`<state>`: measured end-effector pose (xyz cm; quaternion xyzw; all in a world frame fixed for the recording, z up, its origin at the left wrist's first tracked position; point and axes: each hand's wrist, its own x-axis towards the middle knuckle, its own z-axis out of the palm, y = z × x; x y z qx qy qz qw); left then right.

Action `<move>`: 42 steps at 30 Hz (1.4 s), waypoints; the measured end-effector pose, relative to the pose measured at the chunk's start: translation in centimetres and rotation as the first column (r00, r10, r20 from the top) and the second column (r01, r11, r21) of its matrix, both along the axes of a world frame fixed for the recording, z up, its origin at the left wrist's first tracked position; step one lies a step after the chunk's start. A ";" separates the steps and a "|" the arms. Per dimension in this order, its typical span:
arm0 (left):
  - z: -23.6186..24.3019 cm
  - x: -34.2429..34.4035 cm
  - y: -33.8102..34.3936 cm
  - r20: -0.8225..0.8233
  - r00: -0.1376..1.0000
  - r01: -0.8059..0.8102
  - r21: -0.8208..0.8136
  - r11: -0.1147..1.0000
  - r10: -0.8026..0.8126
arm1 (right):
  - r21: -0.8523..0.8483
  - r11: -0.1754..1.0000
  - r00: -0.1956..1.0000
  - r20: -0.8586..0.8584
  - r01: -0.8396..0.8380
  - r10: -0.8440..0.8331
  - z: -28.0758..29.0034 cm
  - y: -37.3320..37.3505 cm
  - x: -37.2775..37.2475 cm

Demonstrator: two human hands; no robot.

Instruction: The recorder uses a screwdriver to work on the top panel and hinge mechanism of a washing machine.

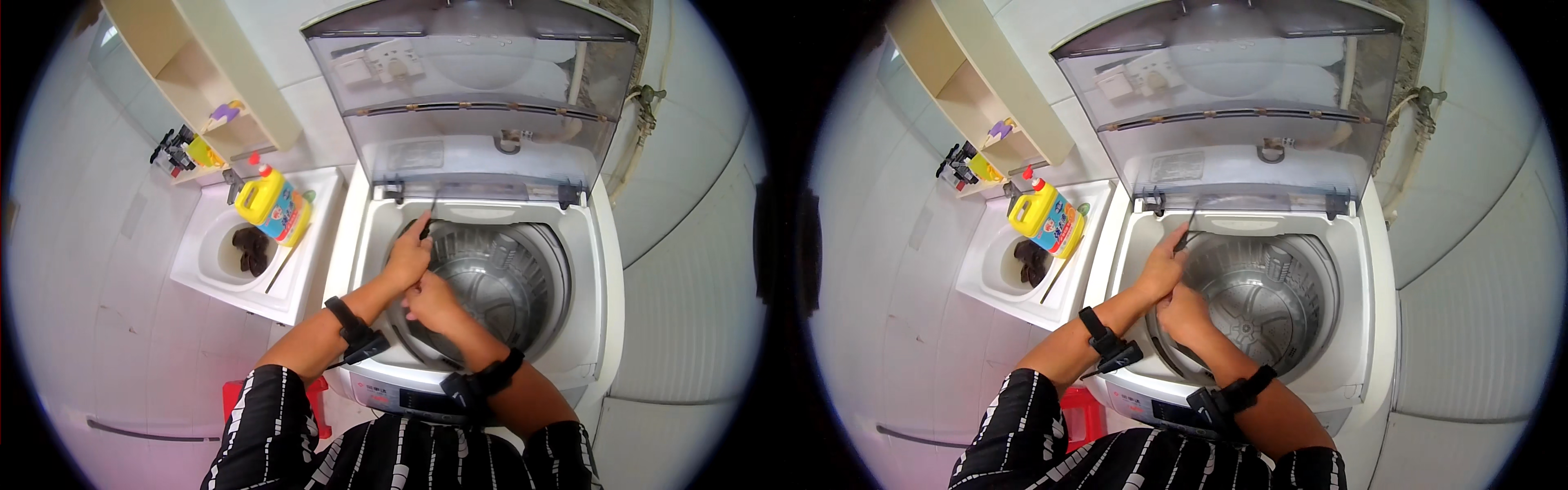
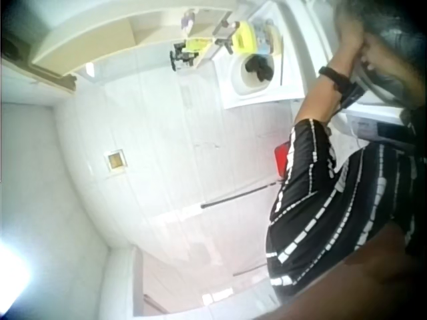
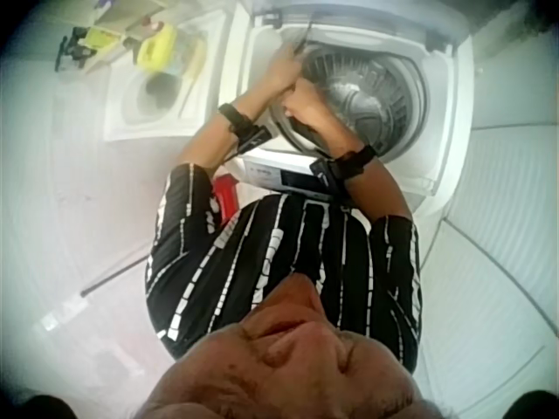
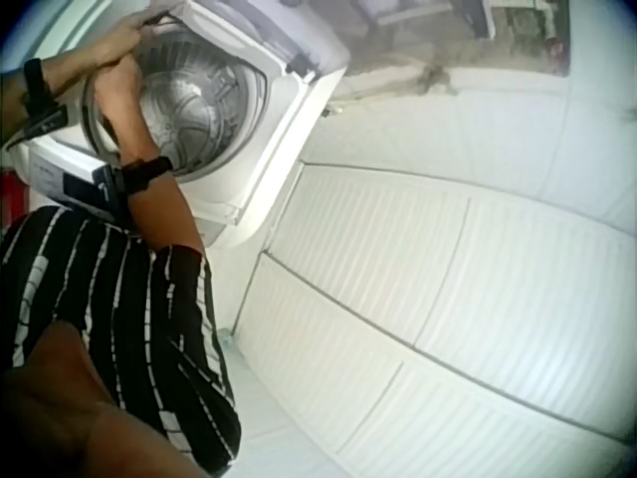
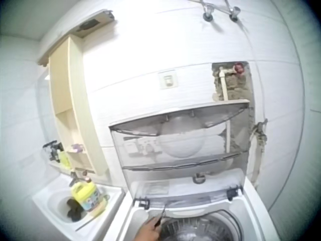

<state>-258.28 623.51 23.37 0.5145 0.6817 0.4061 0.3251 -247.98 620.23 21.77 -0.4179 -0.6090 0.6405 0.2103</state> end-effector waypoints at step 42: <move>2.3 0.4 0.4 0.424 0.906 0.051 -0.125 0.991 0.007 | 0.130 0.987 0.995 0.015 -0.098 0.097 -0.5 -1.2 0.0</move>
